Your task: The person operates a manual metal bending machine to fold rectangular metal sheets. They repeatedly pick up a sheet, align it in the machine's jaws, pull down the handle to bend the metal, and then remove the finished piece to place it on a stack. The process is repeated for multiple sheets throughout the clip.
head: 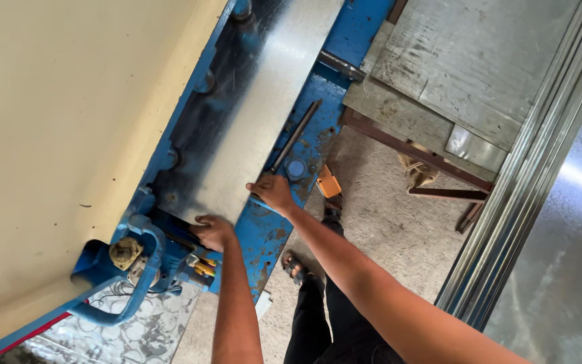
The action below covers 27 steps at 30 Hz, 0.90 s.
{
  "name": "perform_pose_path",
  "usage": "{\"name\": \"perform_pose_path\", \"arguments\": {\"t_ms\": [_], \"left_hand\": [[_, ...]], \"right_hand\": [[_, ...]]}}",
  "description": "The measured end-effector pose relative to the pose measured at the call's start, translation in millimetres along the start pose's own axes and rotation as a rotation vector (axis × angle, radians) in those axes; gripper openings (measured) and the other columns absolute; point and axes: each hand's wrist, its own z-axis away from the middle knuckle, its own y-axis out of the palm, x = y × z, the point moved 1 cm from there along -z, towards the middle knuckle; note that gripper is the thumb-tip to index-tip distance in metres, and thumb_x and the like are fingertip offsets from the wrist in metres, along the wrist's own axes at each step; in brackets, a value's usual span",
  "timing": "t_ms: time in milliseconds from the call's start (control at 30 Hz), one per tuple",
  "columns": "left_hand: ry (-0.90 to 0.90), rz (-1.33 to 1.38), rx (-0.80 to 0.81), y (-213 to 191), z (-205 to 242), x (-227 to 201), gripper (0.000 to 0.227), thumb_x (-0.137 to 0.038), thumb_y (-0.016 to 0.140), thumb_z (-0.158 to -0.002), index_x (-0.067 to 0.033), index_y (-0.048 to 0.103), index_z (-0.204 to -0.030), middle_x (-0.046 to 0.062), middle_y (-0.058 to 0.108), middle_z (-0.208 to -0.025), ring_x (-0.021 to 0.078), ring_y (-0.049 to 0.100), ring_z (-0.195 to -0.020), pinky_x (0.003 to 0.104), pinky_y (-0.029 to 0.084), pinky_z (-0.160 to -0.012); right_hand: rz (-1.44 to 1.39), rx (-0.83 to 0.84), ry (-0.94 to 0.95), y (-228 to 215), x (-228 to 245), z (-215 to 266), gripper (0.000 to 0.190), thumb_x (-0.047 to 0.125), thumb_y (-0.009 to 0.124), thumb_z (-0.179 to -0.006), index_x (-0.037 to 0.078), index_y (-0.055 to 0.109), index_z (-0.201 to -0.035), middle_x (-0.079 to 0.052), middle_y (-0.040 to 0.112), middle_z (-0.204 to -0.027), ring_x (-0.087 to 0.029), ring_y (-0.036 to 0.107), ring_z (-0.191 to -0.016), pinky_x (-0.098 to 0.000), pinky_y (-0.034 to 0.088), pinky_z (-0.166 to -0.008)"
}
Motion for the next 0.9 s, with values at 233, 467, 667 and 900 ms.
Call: {"name": "perform_pose_path", "arguments": {"t_ms": [233, 467, 667, 900], "left_hand": [[-0.004, -0.053, -0.025, -2, 0, 2, 0.050, -0.041, 0.041, -0.106, 0.0032, 0.056, -0.122, 0.033, 0.069, -0.102, 0.0523, 0.068, -0.089, 0.062, 0.054, -0.078], [-0.066, -0.103, 0.020, -10, 5, -15, 0.052, -0.044, 0.038, -0.106, 0.0015, 0.057, -0.123, 0.033, 0.068, -0.108, 0.0515, 0.068, -0.093, 0.060, 0.055, -0.081], [-0.085, -0.096, 0.069, -17, 8, -18, 0.055, -0.045, 0.036, -0.105, 0.0009, 0.055, -0.128, 0.029, 0.069, -0.111, 0.0491, 0.068, -0.096, 0.059, 0.055, -0.083], [-0.112, -0.117, 0.104, -22, 8, -22, 0.057, -0.046, 0.034, -0.106, 0.0012, 0.054, -0.130, 0.030, 0.068, -0.115, 0.0501, 0.068, -0.099, 0.060, 0.054, -0.087]], "right_hand": [[-0.035, 0.041, 0.048, -1, 1, -1, 0.036, 0.036, 0.081, -0.085, 0.000, 0.080, -0.085, -0.013, 0.075, -0.072, -0.018, 0.071, -0.062, -0.0354, 0.053, -0.058], [-0.009, 0.052, 0.056, -1, -1, -2, 0.037, 0.036, 0.081, -0.087, -0.001, 0.078, -0.082, -0.014, 0.072, -0.067, -0.018, 0.068, -0.059, -0.0353, 0.050, -0.055], [-0.014, 0.050, 0.046, -2, 0, -3, 0.037, 0.036, 0.081, -0.086, 0.000, 0.078, -0.079, -0.013, 0.072, -0.067, -0.017, 0.067, -0.058, -0.0350, 0.051, -0.055], [-0.023, 0.075, 0.094, -5, 10, -3, 0.036, 0.034, 0.081, -0.085, -0.001, 0.078, -0.079, -0.013, 0.073, -0.071, -0.019, 0.070, -0.060, -0.0361, 0.054, -0.057]]}}
